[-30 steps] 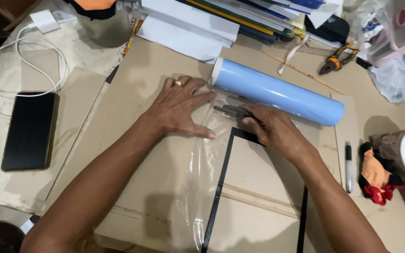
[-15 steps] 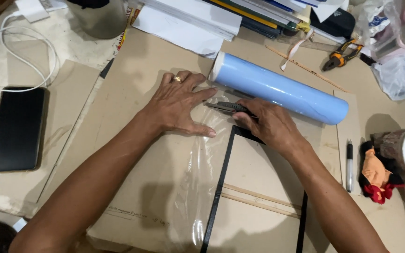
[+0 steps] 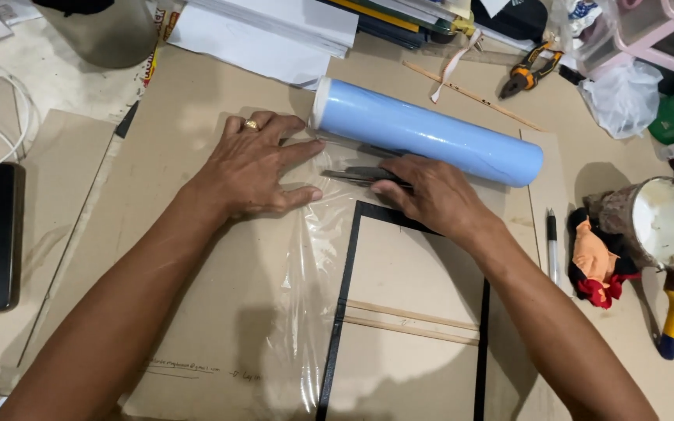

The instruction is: The person cuts a sheet of clear plastic film to size using a utility knife and scissors. They then apply a white adhesive to the edges of a black frame and press the plastic film onto it, smoothing it out by hand.

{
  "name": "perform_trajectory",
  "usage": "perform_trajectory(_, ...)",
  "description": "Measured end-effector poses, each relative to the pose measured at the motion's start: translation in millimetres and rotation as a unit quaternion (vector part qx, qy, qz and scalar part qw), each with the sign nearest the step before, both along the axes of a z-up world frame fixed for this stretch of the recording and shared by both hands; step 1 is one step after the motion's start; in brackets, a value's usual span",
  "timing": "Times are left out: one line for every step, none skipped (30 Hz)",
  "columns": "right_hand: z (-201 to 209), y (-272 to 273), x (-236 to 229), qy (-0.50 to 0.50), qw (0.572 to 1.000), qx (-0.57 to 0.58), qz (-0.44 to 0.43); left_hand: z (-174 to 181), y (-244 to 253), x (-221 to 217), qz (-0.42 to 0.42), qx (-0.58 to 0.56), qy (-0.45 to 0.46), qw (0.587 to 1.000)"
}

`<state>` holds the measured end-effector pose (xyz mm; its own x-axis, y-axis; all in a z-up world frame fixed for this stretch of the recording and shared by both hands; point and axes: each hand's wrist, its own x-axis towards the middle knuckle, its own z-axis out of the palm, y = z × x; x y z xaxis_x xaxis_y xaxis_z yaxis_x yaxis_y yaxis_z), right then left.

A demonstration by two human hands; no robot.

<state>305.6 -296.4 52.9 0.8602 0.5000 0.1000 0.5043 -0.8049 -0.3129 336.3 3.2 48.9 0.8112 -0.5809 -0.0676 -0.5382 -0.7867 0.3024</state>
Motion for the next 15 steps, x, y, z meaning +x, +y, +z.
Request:
perform_trajectory(2.3,-5.5,-2.9,0.001,1.000,0.000,-0.001,1.0,0.0,-0.5,-0.001,0.000,0.001,1.000)
perform_trajectory(4.6,-11.2,-5.9,0.000,1.000,-0.009,-0.004,2.0,-0.2,-1.1,0.002,0.003,0.004,1.000)
perform_trajectory(7.3,-17.6,-8.7,-0.001,1.000,-0.019,-0.009,3.2,-1.2,-0.9,0.003,0.005,0.007,1.000)
perform_trajectory(8.6,-23.8,-10.9,-0.001,1.000,-0.020,-0.011,1.9,-1.0,-0.5,0.002,0.004,0.006,1.000)
perform_trajectory(10.0,-29.9,-13.3,-0.002,0.999,-0.030,-0.018,0.7,-0.9,0.0,0.005,0.008,0.008,1.000)
perform_trajectory(11.3,-36.2,-15.6,-0.003,0.999,-0.040,-0.026,-0.6,-0.9,0.6,0.008,0.012,0.009,1.000)
perform_trajectory(12.0,-41.4,-17.4,-0.003,0.999,-0.041,-0.029,-2.4,-0.9,1.3,0.005,0.011,0.010,1.000)
perform_trajectory(12.7,-46.8,-19.2,0.013,0.998,-0.039,-0.043,-4.2,-0.9,1.9,0.010,0.004,0.007,1.000)
perform_trajectory(13.7,-52.1,-21.1,0.027,0.997,-0.036,-0.057,-5.6,-1.1,2.8,0.014,-0.003,0.004,1.000)
perform_trajectory(14.2,-56.4,-23.3,0.027,0.997,-0.037,-0.060,-5.5,-0.4,1.9,0.011,-0.004,0.004,1.000)
perform_trajectory(14.9,-61.5,-25.9,0.036,0.996,-0.034,-0.073,-5.4,-0.6,1.5,0.012,-0.004,-0.003,1.000)
perform_trajectory(15.5,-66.9,-28.3,0.045,0.995,-0.032,-0.085,-5.4,-1.0,1.3,0.013,-0.005,-0.010,1.000)
perform_trajectory(15.9,-72.5,-29.1,0.045,0.994,-0.034,-0.092,-4.0,-0.6,0.2,0.006,-0.008,-0.010,1.000)
perform_trajectory(16.2,-78.3,-29.9,0.052,0.993,-0.038,-0.096,-2.6,-0.2,-0.6,0.009,-0.004,-0.015,1.000)
perform_trajectory(16.6,-84.6,-30.9,0.058,0.992,-0.043,-0.102,-1.3,-0.3,-1.1,0.012,0.000,-0.020,1.000)
